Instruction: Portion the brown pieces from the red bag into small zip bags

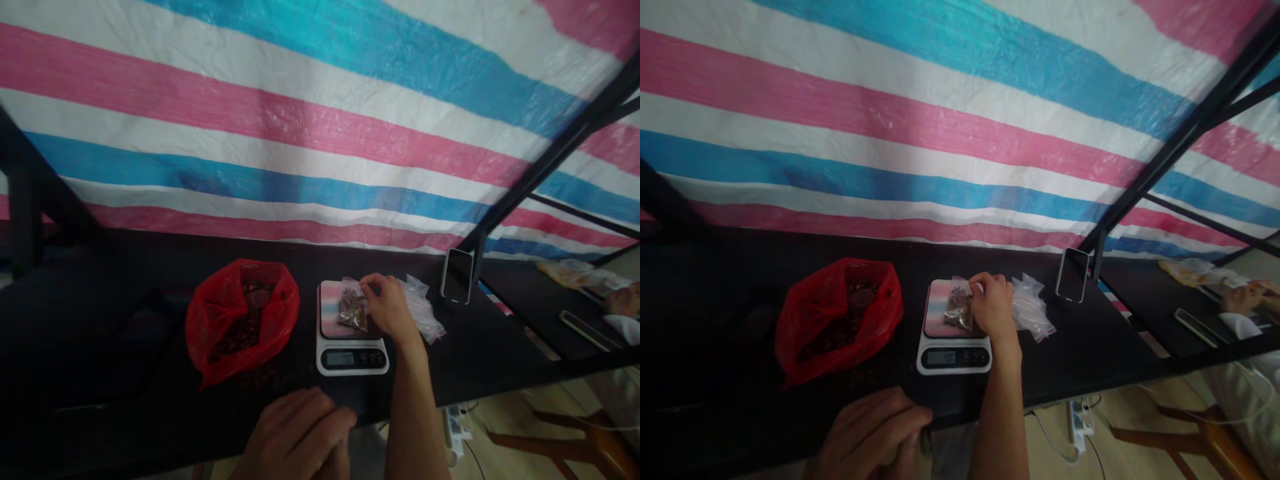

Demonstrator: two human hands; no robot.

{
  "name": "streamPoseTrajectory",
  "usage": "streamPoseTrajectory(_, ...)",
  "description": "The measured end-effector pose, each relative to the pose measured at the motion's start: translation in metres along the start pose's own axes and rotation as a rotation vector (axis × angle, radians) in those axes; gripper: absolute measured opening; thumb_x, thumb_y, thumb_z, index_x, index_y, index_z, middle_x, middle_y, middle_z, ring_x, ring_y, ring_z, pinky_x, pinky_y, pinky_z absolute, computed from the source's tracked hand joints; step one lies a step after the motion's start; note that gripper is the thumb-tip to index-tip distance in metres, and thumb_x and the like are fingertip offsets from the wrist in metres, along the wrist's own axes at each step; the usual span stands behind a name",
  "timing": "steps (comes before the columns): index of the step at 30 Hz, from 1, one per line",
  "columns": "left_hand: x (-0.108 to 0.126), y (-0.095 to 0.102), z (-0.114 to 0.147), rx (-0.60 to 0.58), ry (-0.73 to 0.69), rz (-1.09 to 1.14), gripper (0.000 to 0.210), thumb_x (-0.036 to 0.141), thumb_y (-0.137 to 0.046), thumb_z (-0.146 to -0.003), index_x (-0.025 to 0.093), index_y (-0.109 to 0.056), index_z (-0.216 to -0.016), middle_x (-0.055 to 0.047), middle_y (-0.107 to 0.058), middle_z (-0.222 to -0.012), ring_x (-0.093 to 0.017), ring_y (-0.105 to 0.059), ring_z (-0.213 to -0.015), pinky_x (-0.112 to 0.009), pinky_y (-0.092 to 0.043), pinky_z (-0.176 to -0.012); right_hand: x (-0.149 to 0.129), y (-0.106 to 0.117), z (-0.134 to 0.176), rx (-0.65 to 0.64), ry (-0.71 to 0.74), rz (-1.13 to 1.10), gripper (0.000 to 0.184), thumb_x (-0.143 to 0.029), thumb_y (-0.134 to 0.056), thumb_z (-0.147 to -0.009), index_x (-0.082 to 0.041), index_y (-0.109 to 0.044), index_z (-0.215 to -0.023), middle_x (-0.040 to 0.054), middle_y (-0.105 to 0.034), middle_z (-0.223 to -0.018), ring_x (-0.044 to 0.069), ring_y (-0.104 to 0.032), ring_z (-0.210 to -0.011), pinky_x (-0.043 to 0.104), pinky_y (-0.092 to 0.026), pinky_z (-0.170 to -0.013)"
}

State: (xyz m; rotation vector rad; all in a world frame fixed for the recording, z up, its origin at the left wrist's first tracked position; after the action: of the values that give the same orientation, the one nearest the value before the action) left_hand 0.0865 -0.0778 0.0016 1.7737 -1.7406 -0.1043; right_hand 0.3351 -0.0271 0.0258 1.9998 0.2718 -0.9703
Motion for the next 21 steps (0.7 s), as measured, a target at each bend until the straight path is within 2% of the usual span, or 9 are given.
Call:
streamPoseTrajectory(3, -0.016, 0.004, -0.009, 0.190, 0.171, 0.049, 0.024, 0.008, -0.055, -0.098, 0.026, -0.067, -0.105, 0.001, -0.075, -0.086, -0.012, -0.075, -0.075, -0.020, -0.060, -0.070, -0.022, 0.010, 0.002, -0.078, 0.063, -0.130, 0.015, -0.033, -0.061, -0.090, -0.023, -0.072, -0.088, 0.0053, -0.075, -0.091, 0.024, -0.068, -0.090, 0.039, -0.053, -0.087)
streamPoseTrajectory(6, -0.039, 0.008, -0.017, 0.362, 0.439, 0.069, 0.019, 0.022, -0.065, -0.099, 0.029, -0.070, -0.116, -0.003, -0.076, -0.111, -0.016, -0.075, -0.099, -0.024, -0.062, -0.087, -0.050, 0.016, 0.009, -0.130, 0.122, -0.318, 0.014, -0.037, -0.068, -0.090, -0.023, -0.072, -0.091, 0.0036, -0.076, -0.089, 0.022, -0.071, -0.085, 0.035, -0.054, -0.082)
streamPoseTrajectory(8, -0.055, 0.008, -0.020, 0.381, 0.599, 0.149, 0.032, 0.032, -0.070, -0.098, 0.030, -0.068, -0.130, -0.006, -0.074, -0.130, -0.019, -0.073, -0.114, -0.030, -0.061, -0.099, -0.067, 0.013, 0.016, -0.144, 0.157, -0.465, 0.012, -0.035, -0.075, -0.087, -0.024, -0.074, -0.091, 0.0028, -0.077, -0.089, 0.021, -0.071, -0.086, 0.034, -0.054, -0.082)
streamPoseTrajectory(10, -0.069, 0.008, -0.022, 0.362, 0.726, 0.298, 0.040, 0.038, -0.072, -0.097, 0.030, -0.066, -0.136, -0.006, -0.073, -0.137, -0.020, -0.072, -0.120, -0.033, -0.059, -0.104, -0.082, 0.005, 0.023, -0.185, 0.175, -0.580, 0.013, -0.032, -0.079, -0.085, -0.025, -0.076, -0.095, 0.0016, -0.077, -0.090, 0.020, -0.071, -0.086, 0.032, -0.055, -0.081)
streamPoseTrajectory(13, -0.081, 0.010, -0.027, 0.343, 0.830, 0.527, 0.032, 0.045, -0.070, -0.098, 0.025, -0.073, -0.123, -0.007, -0.079, -0.124, -0.022, -0.075, -0.113, -0.034, -0.060, -0.101, -0.100, -0.012, 0.031, -0.310, 0.175, -0.674, 0.020, -0.030, -0.081, -0.085, -0.026, -0.076, -0.104, 0.0000, -0.077, -0.091, 0.018, -0.071, -0.084, 0.030, -0.055, -0.078)
streamPoseTrajectory(15, -0.084, 0.013, -0.029, 0.365, 0.860, 0.605, 0.031, 0.052, -0.071, -0.096, 0.022, -0.077, -0.105, -0.006, -0.082, -0.105, -0.021, -0.078, -0.098, -0.031, -0.063, -0.089, -0.108, -0.023, 0.035, -0.376, 0.172, -0.699, 0.023, -0.029, -0.079, -0.086, -0.027, -0.075, -0.109, -0.0006, -0.076, -0.089, 0.017, -0.071, -0.082, 0.029, -0.056, -0.077)
streamPoseTrajectory(18, -0.085, 0.022, -0.031, 0.442, 0.892, 0.641, 0.037, 0.059, -0.076, -0.090, 0.022, -0.077, -0.090, -0.004, -0.081, -0.088, -0.020, -0.076, -0.079, -0.026, -0.061, -0.070, -0.115, -0.036, 0.038, -0.401, 0.162, -0.713, 0.027, -0.029, -0.078, -0.086, -0.027, -0.072, -0.113, -0.0011, -0.075, -0.088, 0.017, -0.071, -0.080, 0.029, -0.057, -0.074)
streamPoseTrajectory(21, -0.086, 0.029, -0.029, 0.484, 0.892, 0.637, 0.039, 0.060, -0.079, -0.088, 0.022, -0.076, -0.089, -0.003, -0.079, -0.083, -0.018, -0.073, -0.075, -0.024, -0.059, -0.065, -0.117, -0.047, 0.040, -0.388, 0.117, -0.759, 0.032, -0.032, -0.080, -0.084, -0.027, -0.069, -0.114, -0.0019, -0.074, -0.086, 0.017, -0.070, -0.077, 0.028, -0.057, -0.070)
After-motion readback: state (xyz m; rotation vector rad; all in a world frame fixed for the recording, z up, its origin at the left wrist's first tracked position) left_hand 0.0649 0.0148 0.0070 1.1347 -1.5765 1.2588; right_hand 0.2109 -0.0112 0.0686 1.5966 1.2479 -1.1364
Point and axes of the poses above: each hand's wrist, its own z-axis away from the middle knuckle, its own y-axis out of the back of the hand, x = y × z, the point moved 2 cm from there along -z, towards the middle knuckle
